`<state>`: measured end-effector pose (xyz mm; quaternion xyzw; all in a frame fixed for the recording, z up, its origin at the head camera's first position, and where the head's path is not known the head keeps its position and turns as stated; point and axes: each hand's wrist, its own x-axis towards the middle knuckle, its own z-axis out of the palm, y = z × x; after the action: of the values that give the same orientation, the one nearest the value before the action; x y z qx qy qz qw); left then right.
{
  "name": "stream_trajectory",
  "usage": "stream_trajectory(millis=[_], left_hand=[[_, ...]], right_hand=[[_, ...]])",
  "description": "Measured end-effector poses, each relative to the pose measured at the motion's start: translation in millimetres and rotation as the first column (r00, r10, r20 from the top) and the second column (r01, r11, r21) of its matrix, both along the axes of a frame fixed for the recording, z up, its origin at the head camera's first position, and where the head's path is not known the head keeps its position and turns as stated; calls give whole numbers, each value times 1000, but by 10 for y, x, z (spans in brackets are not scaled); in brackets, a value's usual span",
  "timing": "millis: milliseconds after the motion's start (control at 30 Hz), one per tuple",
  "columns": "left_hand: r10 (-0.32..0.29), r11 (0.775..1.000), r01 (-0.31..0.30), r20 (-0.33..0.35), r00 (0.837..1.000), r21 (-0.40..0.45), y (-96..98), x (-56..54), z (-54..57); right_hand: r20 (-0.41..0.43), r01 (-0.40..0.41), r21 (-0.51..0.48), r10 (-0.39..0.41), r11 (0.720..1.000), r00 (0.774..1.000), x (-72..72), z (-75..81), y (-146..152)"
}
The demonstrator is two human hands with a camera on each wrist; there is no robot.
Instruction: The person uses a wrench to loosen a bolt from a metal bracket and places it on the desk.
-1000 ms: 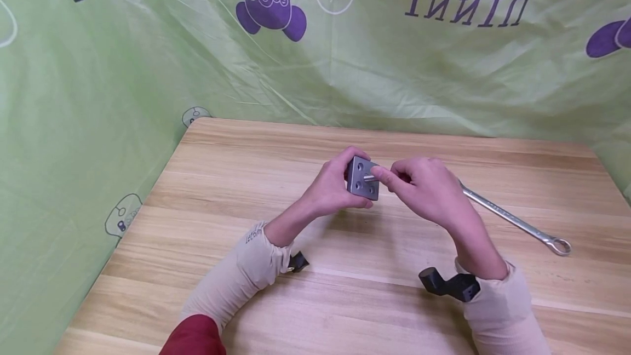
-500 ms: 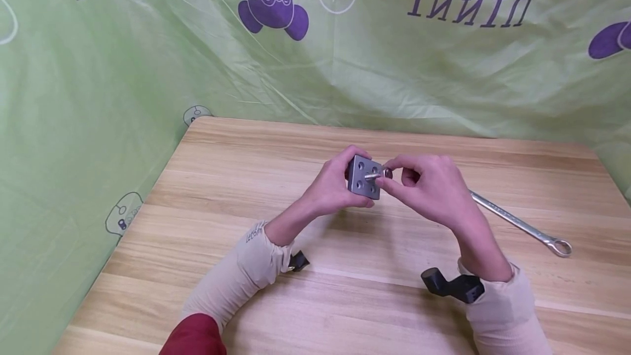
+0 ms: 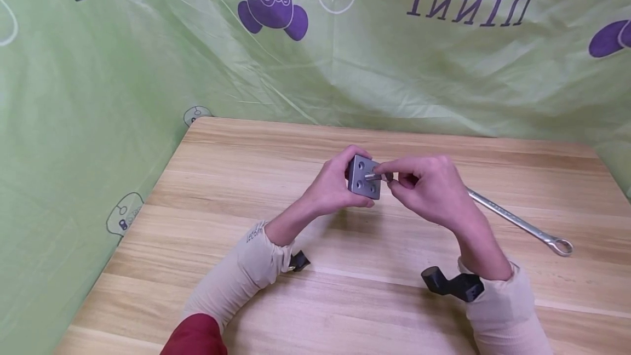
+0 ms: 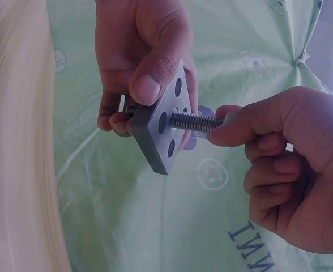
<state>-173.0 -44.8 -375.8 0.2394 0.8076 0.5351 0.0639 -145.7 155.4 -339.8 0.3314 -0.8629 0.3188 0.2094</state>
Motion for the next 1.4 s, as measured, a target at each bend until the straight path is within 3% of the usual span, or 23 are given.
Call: stream_trajectory(millis=[200,400,500,633,1100,1400], left_hand=[[12,1000,-12,0,1000,1,-8,0,15],[4,1000,-4,-17,1000,4,-14,-9,6],[4,1000,-3,-18,1000,7,-13,-11,-1],[3,1000,-3,-23,1000,8,-13,-14,-8],[8,1000,-8,-12,1000,-7,-2,-31,-16],[16,1000,-16,0,1000,-1,-17,-49,-41]], right_hand=[[132,61,53,-68,997,989,19,50,10],[306,182,109,-207,977,930,10,95,0],[364,190,171,-241,967,900,1,95,-8],[393,181,220,-257,958,883,-5,82,-28],[340,174,179,-227,968,913,3,66,-21],[218,114,117,-138,987,966,9,31,-41]])
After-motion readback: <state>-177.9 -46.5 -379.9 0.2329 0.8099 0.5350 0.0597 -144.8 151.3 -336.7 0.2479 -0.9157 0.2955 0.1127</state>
